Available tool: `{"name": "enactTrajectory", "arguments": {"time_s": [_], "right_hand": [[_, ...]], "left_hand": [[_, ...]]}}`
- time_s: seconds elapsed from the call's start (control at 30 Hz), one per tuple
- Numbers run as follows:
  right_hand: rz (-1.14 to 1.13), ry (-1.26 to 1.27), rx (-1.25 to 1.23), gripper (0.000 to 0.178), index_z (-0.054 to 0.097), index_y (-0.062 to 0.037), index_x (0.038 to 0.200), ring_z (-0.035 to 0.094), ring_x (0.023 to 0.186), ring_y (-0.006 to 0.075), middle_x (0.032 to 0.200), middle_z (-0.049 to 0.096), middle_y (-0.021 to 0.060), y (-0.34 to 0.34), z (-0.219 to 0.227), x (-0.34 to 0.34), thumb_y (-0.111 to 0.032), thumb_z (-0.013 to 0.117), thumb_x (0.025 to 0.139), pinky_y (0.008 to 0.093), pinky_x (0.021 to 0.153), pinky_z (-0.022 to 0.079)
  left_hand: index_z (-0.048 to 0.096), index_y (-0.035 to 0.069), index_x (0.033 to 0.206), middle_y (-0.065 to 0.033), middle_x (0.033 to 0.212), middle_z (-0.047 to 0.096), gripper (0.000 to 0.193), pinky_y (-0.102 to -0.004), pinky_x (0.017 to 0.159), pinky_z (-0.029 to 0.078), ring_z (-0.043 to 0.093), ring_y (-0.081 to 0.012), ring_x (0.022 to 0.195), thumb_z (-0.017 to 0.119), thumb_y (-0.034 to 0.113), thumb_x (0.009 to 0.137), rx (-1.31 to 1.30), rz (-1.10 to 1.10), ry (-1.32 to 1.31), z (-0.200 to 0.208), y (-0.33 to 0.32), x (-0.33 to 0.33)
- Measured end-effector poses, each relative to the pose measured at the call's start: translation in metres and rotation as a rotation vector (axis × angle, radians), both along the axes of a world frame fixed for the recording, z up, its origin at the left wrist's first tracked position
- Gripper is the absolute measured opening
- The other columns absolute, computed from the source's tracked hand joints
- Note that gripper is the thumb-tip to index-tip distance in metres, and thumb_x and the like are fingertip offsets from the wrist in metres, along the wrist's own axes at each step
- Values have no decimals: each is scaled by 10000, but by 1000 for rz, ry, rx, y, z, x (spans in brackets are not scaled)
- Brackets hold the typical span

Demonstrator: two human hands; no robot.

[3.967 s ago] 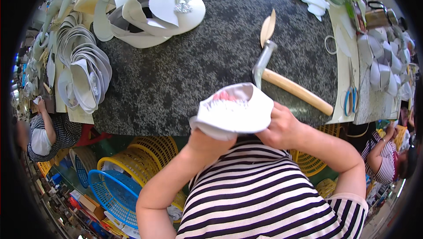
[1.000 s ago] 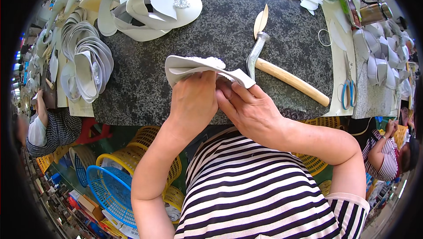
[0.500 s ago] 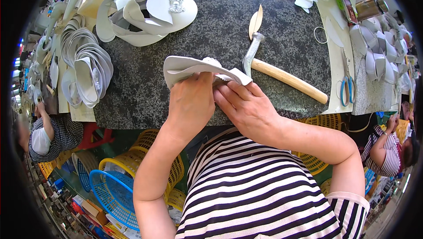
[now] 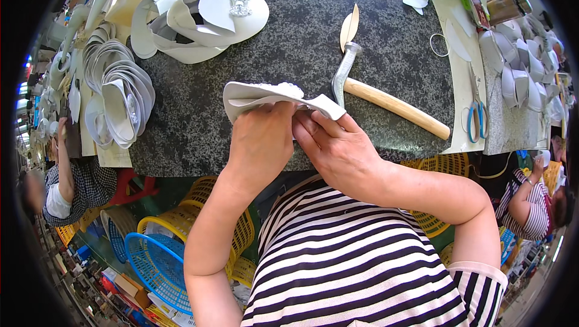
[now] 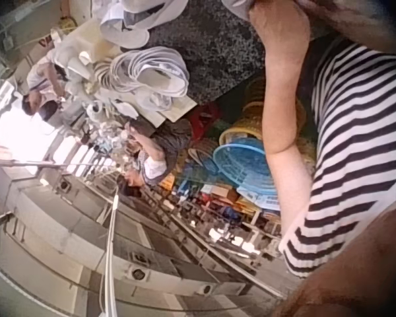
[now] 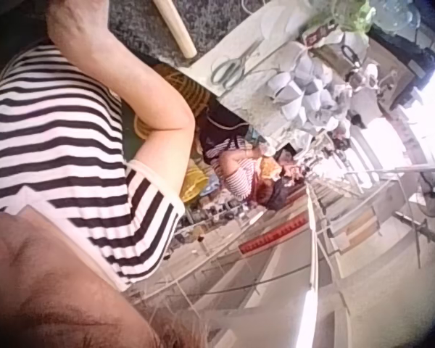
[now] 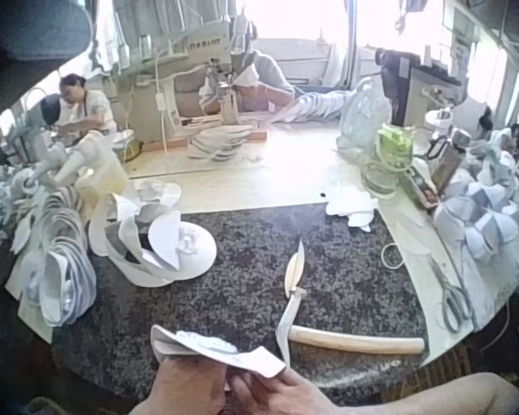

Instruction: The recorder is hand-assembling white shoe uppers by folding the material and attaching a decorative bow component.

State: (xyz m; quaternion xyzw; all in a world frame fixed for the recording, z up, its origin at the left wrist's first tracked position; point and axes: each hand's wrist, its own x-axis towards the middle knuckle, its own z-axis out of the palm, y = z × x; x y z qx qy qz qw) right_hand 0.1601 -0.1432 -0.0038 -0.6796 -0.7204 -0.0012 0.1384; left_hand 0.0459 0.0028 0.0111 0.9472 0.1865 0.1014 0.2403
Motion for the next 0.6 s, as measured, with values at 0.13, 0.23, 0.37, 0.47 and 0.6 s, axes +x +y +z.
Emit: {"name": "enactTrajectory", "arguments": {"time_s": [0.13, 0.23, 0.37, 0.47, 0.6], "right_hand": [[-23, -19, 20, 475, 577, 111, 1238, 521, 1276, 287, 1181, 633, 184, 1, 2, 0, -133, 568, 830, 379, 1116, 370], [5, 21, -1, 474, 584, 102, 1240, 534, 1266, 268, 1190, 636, 177, 0, 1, 3, -133, 570, 829, 373, 1090, 389], [65, 43, 75, 476, 586, 87, 1254, 581, 1174, 261, 1178, 639, 169, -3, 1, 10, -134, 569, 832, 383, 1062, 409], [41, 15, 94, 492, 571, 81, 1279, 604, 1111, 269, 1182, 632, 180, -7, -2, 4, -136, 568, 838, 397, 1057, 412], [-2, 2, 19, 513, 540, 77, 1318, 608, 1095, 279, 1213, 617, 201, -2, 1, -8, -143, 563, 856, 405, 1058, 399]], "left_hand": [[630, 24, 1066, -178, 852, 704, 157, -469, 677, 545, 699, -361, 767, 579, 19, 917, 33, -74, -9, -1, 1, 1], [627, 25, 1069, -159, 895, 712, 205, -455, 704, 558, 710, -343, 815, 605, 19, 866, 66, -107, 14, -4, 4, 0], [621, 18, 1089, -153, 902, 715, 260, -445, 712, 569, 721, -327, 824, 620, 16, 829, 82, -111, 59, -2, 5, -1], [613, 18, 1040, -180, 855, 701, 110, -474, 680, 544, 696, -366, 778, 567, 28, 940, 72, -106, 20, -3, 4, 2], [635, 8, 1066, -167, 880, 716, 219, -437, 701, 571, 723, -323, 798, 603, 20, 850, 86, -106, 64, 0, 4, 2]]}}
